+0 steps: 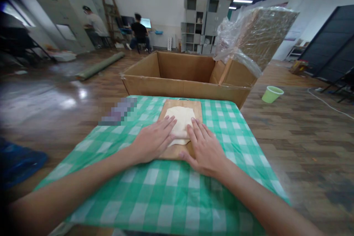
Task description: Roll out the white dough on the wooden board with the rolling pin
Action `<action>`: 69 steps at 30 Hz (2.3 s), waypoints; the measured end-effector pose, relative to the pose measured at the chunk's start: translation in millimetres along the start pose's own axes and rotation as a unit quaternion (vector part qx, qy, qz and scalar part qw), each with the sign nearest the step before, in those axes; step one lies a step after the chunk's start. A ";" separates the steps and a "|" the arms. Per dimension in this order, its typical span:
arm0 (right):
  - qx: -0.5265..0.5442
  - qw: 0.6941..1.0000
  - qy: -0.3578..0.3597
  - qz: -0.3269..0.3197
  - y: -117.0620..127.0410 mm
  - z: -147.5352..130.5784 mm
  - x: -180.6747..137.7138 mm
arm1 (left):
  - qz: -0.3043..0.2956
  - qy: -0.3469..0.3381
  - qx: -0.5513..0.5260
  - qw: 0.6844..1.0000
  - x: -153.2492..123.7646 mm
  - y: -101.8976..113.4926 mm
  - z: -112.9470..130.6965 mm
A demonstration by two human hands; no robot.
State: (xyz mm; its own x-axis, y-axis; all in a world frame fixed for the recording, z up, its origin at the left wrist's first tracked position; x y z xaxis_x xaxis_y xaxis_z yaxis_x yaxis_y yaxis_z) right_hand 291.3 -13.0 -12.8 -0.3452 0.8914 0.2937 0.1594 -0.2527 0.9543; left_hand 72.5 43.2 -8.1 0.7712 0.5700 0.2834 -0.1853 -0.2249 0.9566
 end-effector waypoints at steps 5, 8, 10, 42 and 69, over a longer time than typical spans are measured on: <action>-0.003 0.999 0.034 -0.016 6.9 -6.1 -30.5 | 0.025 -0.024 0.025 0.999 -31.1 7.1 25.7; -0.003 0.998 0.048 -0.026 7.7 -5.5 -38.9 | 0.037 -0.023 0.035 0.998 -41.2 6.3 36.1; 0.001 0.998 0.049 -0.028 7.0 -2.9 -34.9 | 0.041 -0.012 0.035 0.998 -40.6 4.4 37.6; 0.015 0.989 -0.132 -0.057 -31.4 38.9 108.4 | -0.029 0.042 0.011 0.999 47.7 -22.5 -56.9; 0.022 0.988 -0.137 -0.066 -33.0 49.0 143.0 | -0.001 0.148 0.004 0.989 87.8 -31.2 -83.6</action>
State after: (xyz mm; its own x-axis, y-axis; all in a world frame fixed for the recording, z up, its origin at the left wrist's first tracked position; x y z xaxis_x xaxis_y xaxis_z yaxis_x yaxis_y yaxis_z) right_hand 282.0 141.3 -4.9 -0.1026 0.9856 0.1343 0.1717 -0.1154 0.9784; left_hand 95.1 166.4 -7.4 0.5594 0.7767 0.2894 -0.1784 -0.2281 0.9571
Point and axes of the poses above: each hand's wrist, its own x-axis towards the middle knuckle, its own y-axis out of the back of the hand, z = x × y, the point moved 2 cm from there along x, towards the middle knuckle, and after that the axes turned 10 degrees about -y, right-handed, at the moved point
